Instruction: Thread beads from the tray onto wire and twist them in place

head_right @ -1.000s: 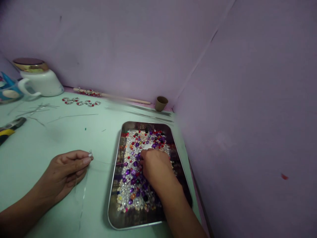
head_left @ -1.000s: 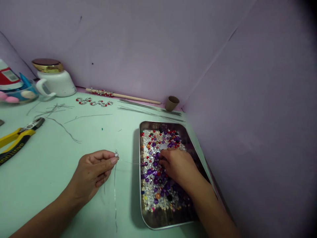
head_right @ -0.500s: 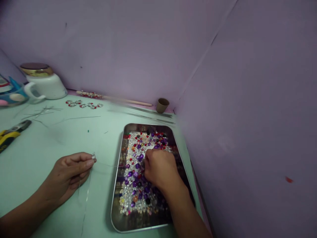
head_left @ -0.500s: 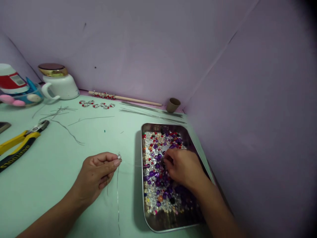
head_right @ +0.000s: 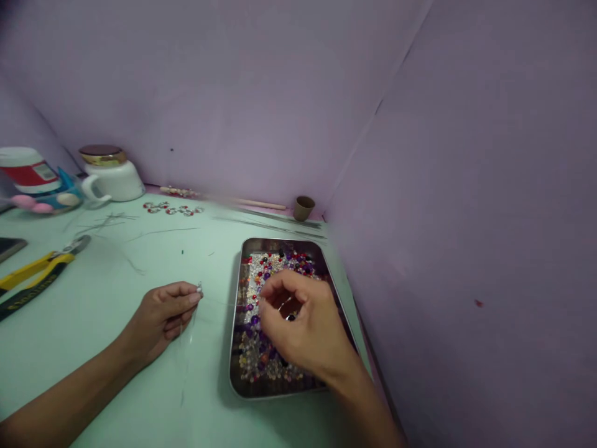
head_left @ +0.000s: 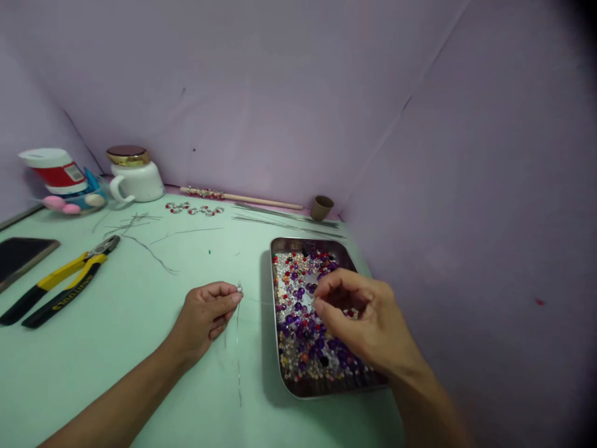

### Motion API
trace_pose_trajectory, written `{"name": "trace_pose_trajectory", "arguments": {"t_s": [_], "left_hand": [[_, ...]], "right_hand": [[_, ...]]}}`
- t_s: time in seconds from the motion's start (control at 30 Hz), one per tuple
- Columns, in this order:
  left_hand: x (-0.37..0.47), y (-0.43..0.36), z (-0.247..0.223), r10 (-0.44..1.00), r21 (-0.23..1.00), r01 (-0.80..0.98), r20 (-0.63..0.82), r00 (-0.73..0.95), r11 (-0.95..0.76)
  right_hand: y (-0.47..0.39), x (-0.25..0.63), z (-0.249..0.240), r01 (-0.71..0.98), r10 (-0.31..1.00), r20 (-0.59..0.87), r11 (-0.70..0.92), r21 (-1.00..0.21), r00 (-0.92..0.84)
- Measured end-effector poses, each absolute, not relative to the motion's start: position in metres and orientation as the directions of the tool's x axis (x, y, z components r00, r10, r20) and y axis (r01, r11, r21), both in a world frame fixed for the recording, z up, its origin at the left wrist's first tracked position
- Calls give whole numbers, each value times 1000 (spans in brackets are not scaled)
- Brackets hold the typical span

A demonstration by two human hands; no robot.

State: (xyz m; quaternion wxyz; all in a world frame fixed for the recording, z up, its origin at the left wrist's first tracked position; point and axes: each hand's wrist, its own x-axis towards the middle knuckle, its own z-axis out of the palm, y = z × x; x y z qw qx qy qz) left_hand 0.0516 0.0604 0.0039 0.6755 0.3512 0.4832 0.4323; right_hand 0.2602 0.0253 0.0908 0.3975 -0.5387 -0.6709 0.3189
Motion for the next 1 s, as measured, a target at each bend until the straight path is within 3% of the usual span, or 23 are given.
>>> {"name": "trace_pose_trajectory", "arguments": {"t_s": [0.17,0.27,0.37,0.5,0.7,1.0], "left_hand": [[52,59,2,944,891,-316,-291,154,327],[44,57,7,956,892,-343,-266,126,294],[22,50,17,968,909,-333,-240,78,252],[-16,35,30,982,925,-350,-179,-54,149],[-30,17,46,986,933,-359,-54,-158,-7],[-20,3,51,963,979,-147,103,-247,-143]], "right_hand": [[-12,224,87,239,980,35,83,-968,-198],[-24,203,65,-7,976,-67,-70,-997,-205],[-34,188,47,-299,981,-114,-158,-941,-160],[-46,170,36,-487,984,-152,-176,-855,-90],[-52,146,11,-579,931,-283,-364,-729,-230],[-51,147,-5,-575,909,-269,-411,-708,-319]]}}
